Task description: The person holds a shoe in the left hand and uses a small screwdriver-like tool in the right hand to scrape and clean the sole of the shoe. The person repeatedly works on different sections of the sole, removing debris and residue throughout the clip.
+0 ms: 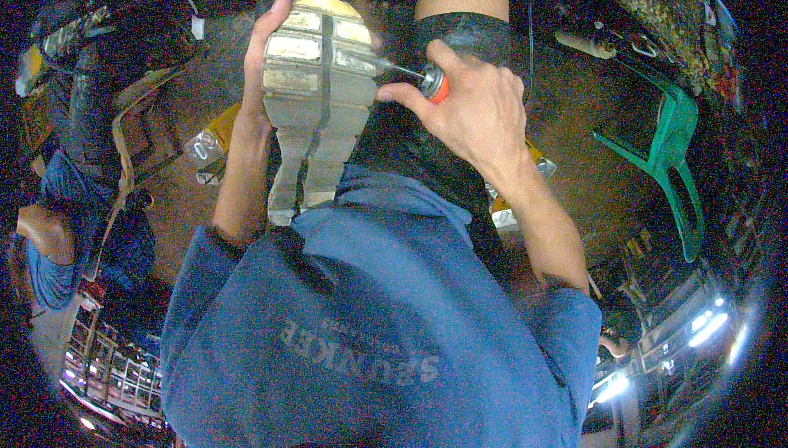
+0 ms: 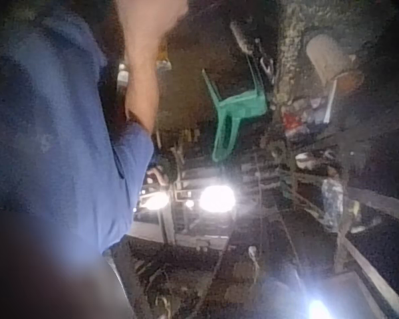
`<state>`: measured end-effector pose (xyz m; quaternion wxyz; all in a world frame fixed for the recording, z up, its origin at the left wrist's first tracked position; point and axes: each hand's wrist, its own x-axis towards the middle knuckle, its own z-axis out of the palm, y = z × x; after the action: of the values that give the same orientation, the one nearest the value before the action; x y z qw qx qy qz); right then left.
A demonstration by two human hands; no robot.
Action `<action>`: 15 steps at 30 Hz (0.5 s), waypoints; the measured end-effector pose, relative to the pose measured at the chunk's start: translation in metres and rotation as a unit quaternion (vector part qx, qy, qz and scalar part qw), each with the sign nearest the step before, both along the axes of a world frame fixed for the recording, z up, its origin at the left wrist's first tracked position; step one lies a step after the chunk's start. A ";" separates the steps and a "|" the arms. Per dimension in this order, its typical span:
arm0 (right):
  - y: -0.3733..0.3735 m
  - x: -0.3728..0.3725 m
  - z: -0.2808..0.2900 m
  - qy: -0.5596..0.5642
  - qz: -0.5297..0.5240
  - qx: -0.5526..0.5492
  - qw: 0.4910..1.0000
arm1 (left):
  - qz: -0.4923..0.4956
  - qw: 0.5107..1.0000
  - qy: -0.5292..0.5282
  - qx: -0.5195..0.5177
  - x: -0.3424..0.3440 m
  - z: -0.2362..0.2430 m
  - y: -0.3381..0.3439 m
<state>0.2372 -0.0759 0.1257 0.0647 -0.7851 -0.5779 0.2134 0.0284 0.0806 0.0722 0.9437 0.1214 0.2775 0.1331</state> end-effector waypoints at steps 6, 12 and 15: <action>0.003 0.001 0.002 -0.001 0.006 0.009 1.000 | -0.006 0.998 0.032 0.044 0.001 0.004 -0.002; 0.004 0.001 0.002 0.002 0.013 0.016 1.000 | -0.012 0.998 0.045 0.034 0.002 0.003 -0.002; 0.003 0.001 0.002 0.003 0.019 0.024 1.000 | -0.009 0.997 0.058 0.049 0.002 0.003 -0.003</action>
<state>0.2384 -0.0724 0.1273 0.0812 -0.7717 -0.5971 0.2033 0.0302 0.0771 0.0748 0.9202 0.1773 0.3234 0.1310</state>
